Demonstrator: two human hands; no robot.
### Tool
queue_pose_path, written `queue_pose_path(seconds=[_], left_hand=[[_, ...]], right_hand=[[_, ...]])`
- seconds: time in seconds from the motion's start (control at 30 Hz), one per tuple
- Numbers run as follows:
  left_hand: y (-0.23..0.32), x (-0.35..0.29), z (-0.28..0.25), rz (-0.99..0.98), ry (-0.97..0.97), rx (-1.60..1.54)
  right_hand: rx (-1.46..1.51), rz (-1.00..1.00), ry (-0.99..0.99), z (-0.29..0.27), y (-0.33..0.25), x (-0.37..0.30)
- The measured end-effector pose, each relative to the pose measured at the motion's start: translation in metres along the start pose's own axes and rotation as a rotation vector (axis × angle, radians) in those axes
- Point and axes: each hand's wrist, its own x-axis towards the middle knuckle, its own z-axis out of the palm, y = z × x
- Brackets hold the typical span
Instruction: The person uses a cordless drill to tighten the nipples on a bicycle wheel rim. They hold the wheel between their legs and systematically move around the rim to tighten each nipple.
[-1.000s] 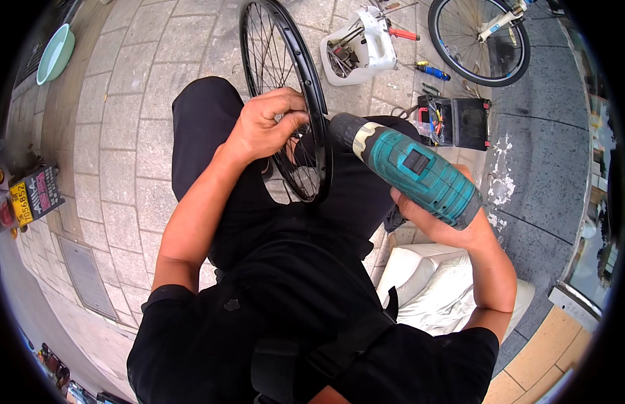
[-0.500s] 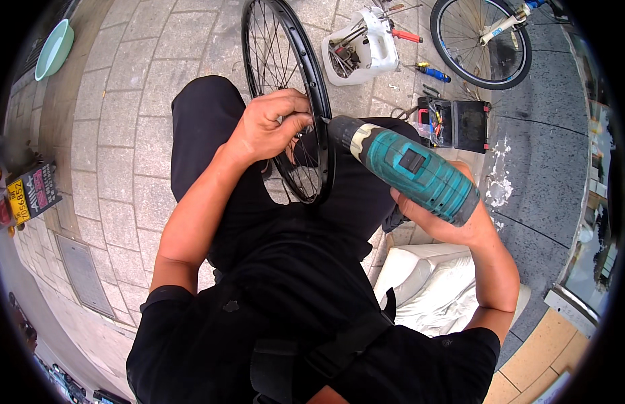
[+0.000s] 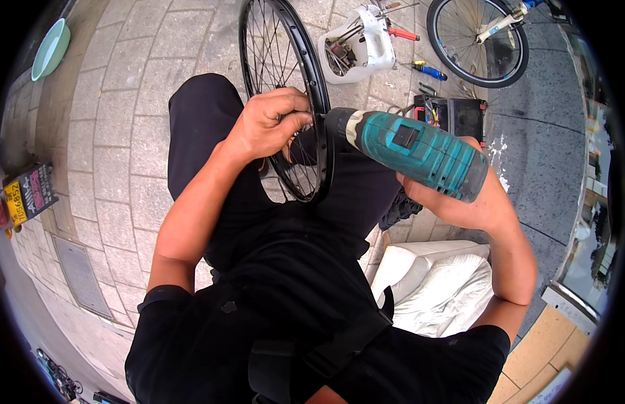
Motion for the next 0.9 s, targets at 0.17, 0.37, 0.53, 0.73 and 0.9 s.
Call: queue_pose_path(seconds=[0.17, 0.37, 0.53, 0.73, 0.9], left_hand=[[0.003, 0.000, 0.001, -0.003, -0.008, -0.024], [0.001, -0.003, -0.002, -0.017, -0.011, -0.012], [0.000, 0.000, 0.000, 0.001, -0.026, -0.052], [-0.001, -0.005, -0.002, 0.014, -0.006, -0.002], [0.002, 0.006, 0.008, 0.016, -0.044, -0.082]], right_hand=[[-0.321, -0.216, -0.046, -0.021, -0.019, 0.008], [-0.664, -0.306, -0.056, -0.023, -0.044, 0.016], [-0.844, -0.483, -0.032, -0.030, -0.035, 0.019], [-0.825, -0.480, -0.101, -0.039, -0.041, 0.039], [-0.494, -0.154, -0.156, -0.043, -0.051, 0.024]])
